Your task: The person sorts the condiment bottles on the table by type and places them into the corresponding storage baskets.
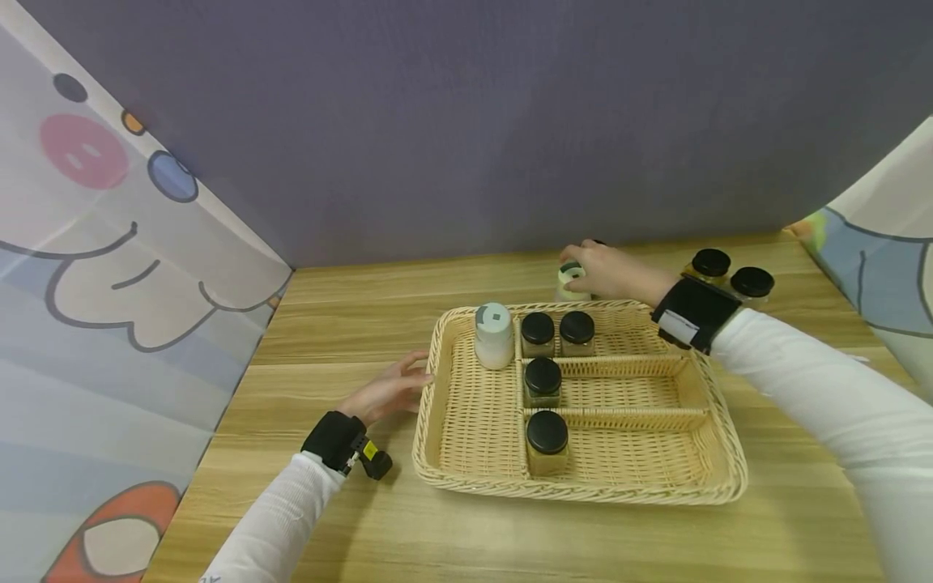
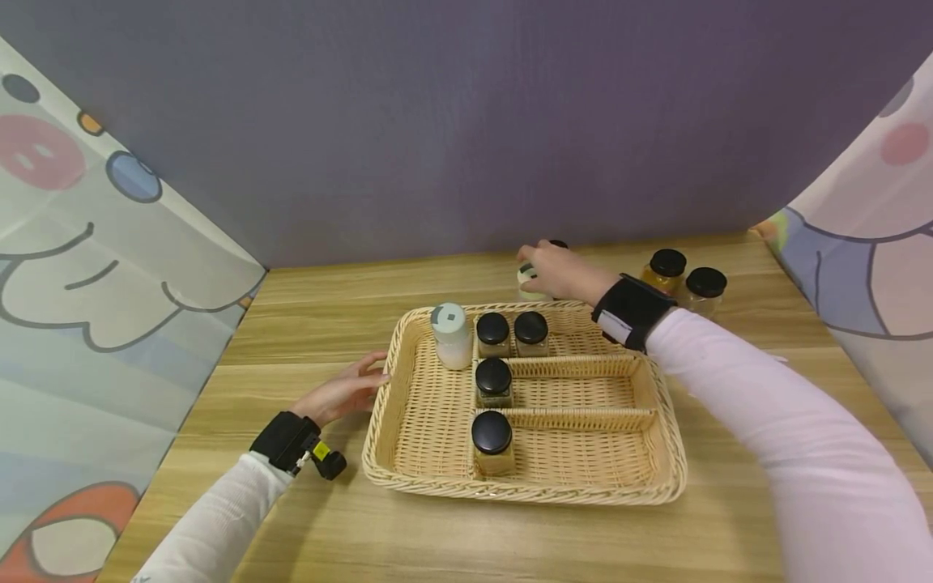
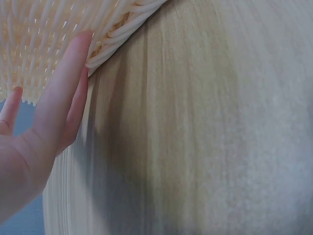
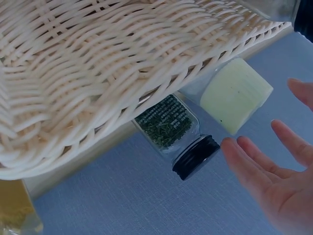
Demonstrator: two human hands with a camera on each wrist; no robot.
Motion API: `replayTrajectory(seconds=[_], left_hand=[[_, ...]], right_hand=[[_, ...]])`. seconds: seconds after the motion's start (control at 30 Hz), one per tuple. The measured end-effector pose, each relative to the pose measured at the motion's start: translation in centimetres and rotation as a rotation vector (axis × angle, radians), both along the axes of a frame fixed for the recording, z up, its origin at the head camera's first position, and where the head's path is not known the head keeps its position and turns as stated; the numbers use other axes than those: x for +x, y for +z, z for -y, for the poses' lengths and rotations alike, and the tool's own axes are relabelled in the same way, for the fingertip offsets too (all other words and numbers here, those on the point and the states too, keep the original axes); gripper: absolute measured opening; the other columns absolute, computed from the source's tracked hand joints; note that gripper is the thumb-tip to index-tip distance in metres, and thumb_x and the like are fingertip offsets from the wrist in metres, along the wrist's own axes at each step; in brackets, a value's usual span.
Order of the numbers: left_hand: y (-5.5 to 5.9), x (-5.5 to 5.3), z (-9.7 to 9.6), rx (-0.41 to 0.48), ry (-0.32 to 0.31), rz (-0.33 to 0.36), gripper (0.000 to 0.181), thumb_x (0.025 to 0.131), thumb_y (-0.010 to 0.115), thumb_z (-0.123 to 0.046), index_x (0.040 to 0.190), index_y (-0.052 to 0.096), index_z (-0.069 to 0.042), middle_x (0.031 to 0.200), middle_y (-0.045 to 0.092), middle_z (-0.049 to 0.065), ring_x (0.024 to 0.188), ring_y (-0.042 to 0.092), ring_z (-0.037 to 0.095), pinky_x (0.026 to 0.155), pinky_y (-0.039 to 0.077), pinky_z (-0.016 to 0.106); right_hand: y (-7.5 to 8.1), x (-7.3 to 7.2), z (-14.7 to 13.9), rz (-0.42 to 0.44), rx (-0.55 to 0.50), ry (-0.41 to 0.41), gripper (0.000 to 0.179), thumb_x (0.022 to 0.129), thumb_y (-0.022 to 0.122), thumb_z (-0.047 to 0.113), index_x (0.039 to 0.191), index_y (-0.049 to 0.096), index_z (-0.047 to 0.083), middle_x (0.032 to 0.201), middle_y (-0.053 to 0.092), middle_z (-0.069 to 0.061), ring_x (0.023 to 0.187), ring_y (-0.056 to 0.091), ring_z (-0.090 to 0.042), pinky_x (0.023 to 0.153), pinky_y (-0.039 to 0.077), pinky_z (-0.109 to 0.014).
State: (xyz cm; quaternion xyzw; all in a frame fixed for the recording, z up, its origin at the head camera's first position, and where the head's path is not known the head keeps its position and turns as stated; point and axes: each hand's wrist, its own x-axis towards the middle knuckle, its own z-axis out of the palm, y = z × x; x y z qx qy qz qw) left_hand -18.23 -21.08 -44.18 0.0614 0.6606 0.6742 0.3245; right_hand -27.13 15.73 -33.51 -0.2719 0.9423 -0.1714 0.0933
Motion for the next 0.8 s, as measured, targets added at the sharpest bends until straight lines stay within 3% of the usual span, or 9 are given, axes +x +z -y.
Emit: replayTrajectory(seconds=[0.4, 0.57, 0.7, 0.8], left_hand=[[0.3, 0.1, -0.2, -0.005, -0.005, -0.001, 0.048, 0.089, 0.046, -0.007, 0.132, 0.025, -0.014, 0.119, 0.047, 0.021, 0.1, 0.052, 0.032, 0.082, 0.047, 0.054], [0.3, 0.1, -0.2, -0.011, -0.004, 0.001, 0.048, 0.089, 0.046, -0.007, 0.132, 0.025, -0.014, 0.12, 0.047, 0.023, 0.1, 0.052, 0.032, 0.082, 0.047, 0.054], [0.4, 0.1, -0.3, -0.01, -0.004, 0.006, 0.048, 0.089, 0.046, -0.007, 0.132, 0.025, -0.014, 0.121, 0.046, 0.023, 0.1, 0.052, 0.032, 0.083, 0.047, 0.054], [0.4, 0.2, -0.3, -0.01, -0.007, 0.005, 0.048, 0.089, 0.046, -0.008, 0.132, 0.025, -0.014, 0.121, 0.046, 0.023, 0.1, 0.052, 0.032, 0.083, 0.047, 0.054]], right_hand=[[-0.8, -0.3, 0.4, 0.016, -0.021, 0.0, 0.044, 0.083, 0.057, 0.015, 0.121, 0.042, 0.0, 0.114, 0.041, -0.03, 0.081, 0.047, -0.028, 0.06, 0.047, -0.04], [-1.6, -0.6, 0.5, -0.028, -0.032, 0.05, 0.039, 0.08, 0.06, 0.008, 0.115, 0.047, -0.001, 0.107, 0.048, -0.027, 0.083, 0.05, -0.031, 0.065, 0.048, -0.043], [-2.0, -0.7, 0.4, -0.069, -0.014, 0.079, 0.038, 0.077, 0.064, 0.006, 0.112, 0.051, 0.001, 0.111, 0.052, -0.026, 0.092, 0.051, -0.036, 0.07, 0.049, -0.045], [-2.1, -0.8, 0.4, -0.074, -0.009, 0.086, 0.038, 0.076, 0.065, 0.007, 0.11, 0.052, 0.001, 0.108, 0.053, -0.024, 0.088, 0.051, -0.033, 0.069, 0.049, -0.044]])
